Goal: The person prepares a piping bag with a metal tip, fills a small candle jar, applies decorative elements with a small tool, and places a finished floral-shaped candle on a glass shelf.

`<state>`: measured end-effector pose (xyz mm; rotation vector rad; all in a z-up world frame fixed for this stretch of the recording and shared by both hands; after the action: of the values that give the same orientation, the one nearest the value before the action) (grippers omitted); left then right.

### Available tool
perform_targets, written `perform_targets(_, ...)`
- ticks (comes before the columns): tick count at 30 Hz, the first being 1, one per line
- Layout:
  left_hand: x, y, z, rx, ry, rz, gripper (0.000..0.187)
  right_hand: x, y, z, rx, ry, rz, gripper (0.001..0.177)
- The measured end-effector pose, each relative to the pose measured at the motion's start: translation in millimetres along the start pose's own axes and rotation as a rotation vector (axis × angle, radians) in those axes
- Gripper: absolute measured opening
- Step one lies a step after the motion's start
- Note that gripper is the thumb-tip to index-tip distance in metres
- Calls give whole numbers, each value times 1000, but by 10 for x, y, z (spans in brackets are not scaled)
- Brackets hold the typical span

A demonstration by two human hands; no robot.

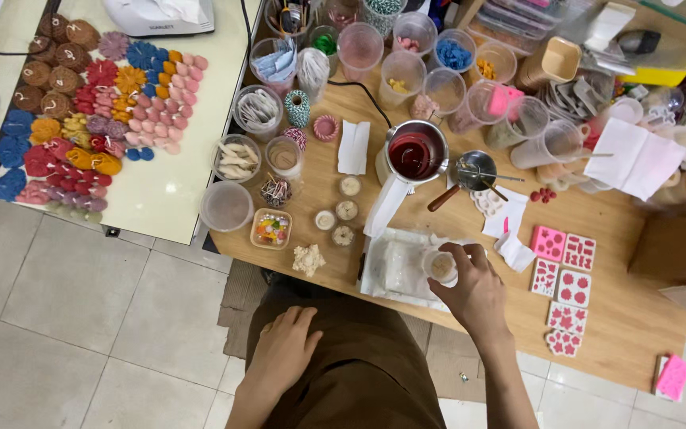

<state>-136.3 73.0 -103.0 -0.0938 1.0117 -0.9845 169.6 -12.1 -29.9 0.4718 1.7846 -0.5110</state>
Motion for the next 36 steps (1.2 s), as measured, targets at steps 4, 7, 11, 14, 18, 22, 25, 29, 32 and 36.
perform_targets(4, 188, -100, -122, -291, 90, -93, 46, -323, 323, -197, -165, 66, 35, 58)
perform_targets(7, 222, -72, -180, -379, 79, -197, 45, -304, 702, -503, -360, 175, 89, 58)
perform_targets(11, 217, 30, -187, -278, 2, -94, 47, 309, 1270, -1016, -402, 186, -14, 62)
perform_targets(14, 252, 98, -274, -294, -8, -129, 49, 1044, 1583, -1323, -325, 33, -89, 62)
perform_targets(18, 280, 44, -541, -441, 47, -178, 53, 1943, 1869, -1371, -255, -110, -190, 64)
perform_targets(22, 308, -8, -809, -594, 101, -382, 55, 2555, 1984, -1255, -201, -316, -273, 57)
perform_targets(25, 316, -61, -887, -575, 139, -356, 55, 2846, 1996, -1198, -183, -346, -293, 54)
perform_targets(29, 180, -41, -922, -451, 124, -295, 53, 3091, 2026, -1265, -168, -284, -153, 37)
perform_targets(32, 56, -8, -939, -382, 105, -270, 50, 3010, 2066, -1419, -119, -289, -113, 41)
perform_targets(36, 1, -2, -999, -281, 144, -209, 50, 2367, 1743, -1581, -199, -108, -65, 57)
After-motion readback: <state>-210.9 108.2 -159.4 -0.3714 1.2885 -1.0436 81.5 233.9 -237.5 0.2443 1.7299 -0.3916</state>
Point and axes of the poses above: each hand's wrist, its own y-axis towards the middle knuckle, its own x-axis out of the palm, z = x × y, the point moved 2 cm from there along y, towards the middle knuckle, and after that the axes turned 3 degrees about -y, right-handed, at the moved point
